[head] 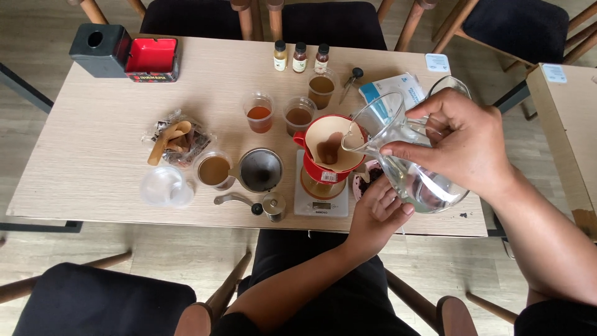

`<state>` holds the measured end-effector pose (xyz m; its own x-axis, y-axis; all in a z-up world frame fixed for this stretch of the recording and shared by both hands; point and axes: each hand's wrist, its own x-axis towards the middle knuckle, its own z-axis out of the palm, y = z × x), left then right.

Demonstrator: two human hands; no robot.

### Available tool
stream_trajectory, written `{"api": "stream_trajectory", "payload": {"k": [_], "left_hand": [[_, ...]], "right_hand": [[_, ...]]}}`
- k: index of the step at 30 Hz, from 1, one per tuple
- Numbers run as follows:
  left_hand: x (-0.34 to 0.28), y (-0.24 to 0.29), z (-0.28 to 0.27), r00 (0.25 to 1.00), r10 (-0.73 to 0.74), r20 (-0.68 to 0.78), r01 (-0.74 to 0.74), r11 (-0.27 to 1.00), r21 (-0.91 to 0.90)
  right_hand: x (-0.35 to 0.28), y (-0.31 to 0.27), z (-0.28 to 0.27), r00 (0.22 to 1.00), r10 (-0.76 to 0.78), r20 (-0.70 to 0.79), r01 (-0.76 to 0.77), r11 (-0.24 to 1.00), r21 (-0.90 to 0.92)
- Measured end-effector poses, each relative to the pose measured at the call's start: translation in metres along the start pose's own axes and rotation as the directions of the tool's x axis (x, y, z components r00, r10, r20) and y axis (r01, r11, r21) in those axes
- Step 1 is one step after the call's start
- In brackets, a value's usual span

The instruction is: The person folds a paper coffee filter, places it into a dripper, and rinses it with hot water from a glass carafe. They then proceed to handle several small cups of liquid, placing them on a digital scale and pouring contents.

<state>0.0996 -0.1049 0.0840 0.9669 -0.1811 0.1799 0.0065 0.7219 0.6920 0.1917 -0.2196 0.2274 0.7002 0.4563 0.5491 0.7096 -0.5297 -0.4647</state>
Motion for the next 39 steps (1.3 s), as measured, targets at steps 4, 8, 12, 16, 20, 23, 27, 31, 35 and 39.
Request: {"api": "stream_trajectory", "payload": {"k": [4, 8, 12, 16, 20, 23, 27, 31, 35, 39], "left_hand": [[0.004, 0.000, -0.002, 1.000, 0.017, 0.000, -0.017, 1.000, 0.003], [0.006, 0.000, -0.003, 1.000, 0.019, -0.008, -0.019, 1.000, 0.012], [0.008, -0.005, -0.006, 1.000, -0.007, -0.007, 0.007, 0.998, -0.059], [0.009, -0.006, -0.006, 1.000, -0.007, -0.002, 0.007, 0.999, -0.051], [0.010, -0.008, -0.007, 1.000, -0.027, -0.008, 0.027, 0.999, -0.041], [0.012, -0.008, -0.007, 0.999, -0.050, -0.012, 0.049, 0.998, -0.043], [0.014, -0.006, -0.007, 0.998, -0.063, -0.003, 0.062, 0.997, -0.052], [0.015, -0.003, -0.007, 0.995, -0.100, -0.014, 0.100, 0.995, -0.022], [0.014, -0.003, -0.008, 0.993, -0.114, -0.005, 0.113, 0.992, -0.059], [0.014, -0.003, -0.008, 0.993, -0.120, -0.006, 0.119, 0.991, -0.063]], "right_hand": [[0.004, -0.002, 0.001, 0.999, 0.033, 0.011, -0.033, 0.999, -0.017], [0.007, -0.003, 0.003, 0.999, 0.043, 0.013, -0.043, 0.999, -0.028], [0.010, -0.003, 0.004, 0.998, 0.052, 0.019, -0.052, 0.998, -0.022], [0.012, 0.000, 0.004, 0.998, 0.046, 0.036, -0.044, 0.997, -0.061], [0.013, 0.001, 0.005, 0.997, 0.064, 0.033, -0.062, 0.996, -0.062], [0.013, 0.005, 0.006, 0.997, 0.066, 0.034, -0.063, 0.995, -0.072], [0.015, 0.005, 0.007, 0.997, 0.060, 0.042, -0.057, 0.996, -0.075], [0.017, 0.006, 0.007, 0.997, 0.059, 0.051, -0.055, 0.996, -0.073], [0.019, 0.004, 0.007, 0.997, 0.050, 0.062, -0.045, 0.996, -0.081], [0.020, 0.004, 0.008, 0.996, 0.057, 0.064, -0.051, 0.994, -0.093]]}}
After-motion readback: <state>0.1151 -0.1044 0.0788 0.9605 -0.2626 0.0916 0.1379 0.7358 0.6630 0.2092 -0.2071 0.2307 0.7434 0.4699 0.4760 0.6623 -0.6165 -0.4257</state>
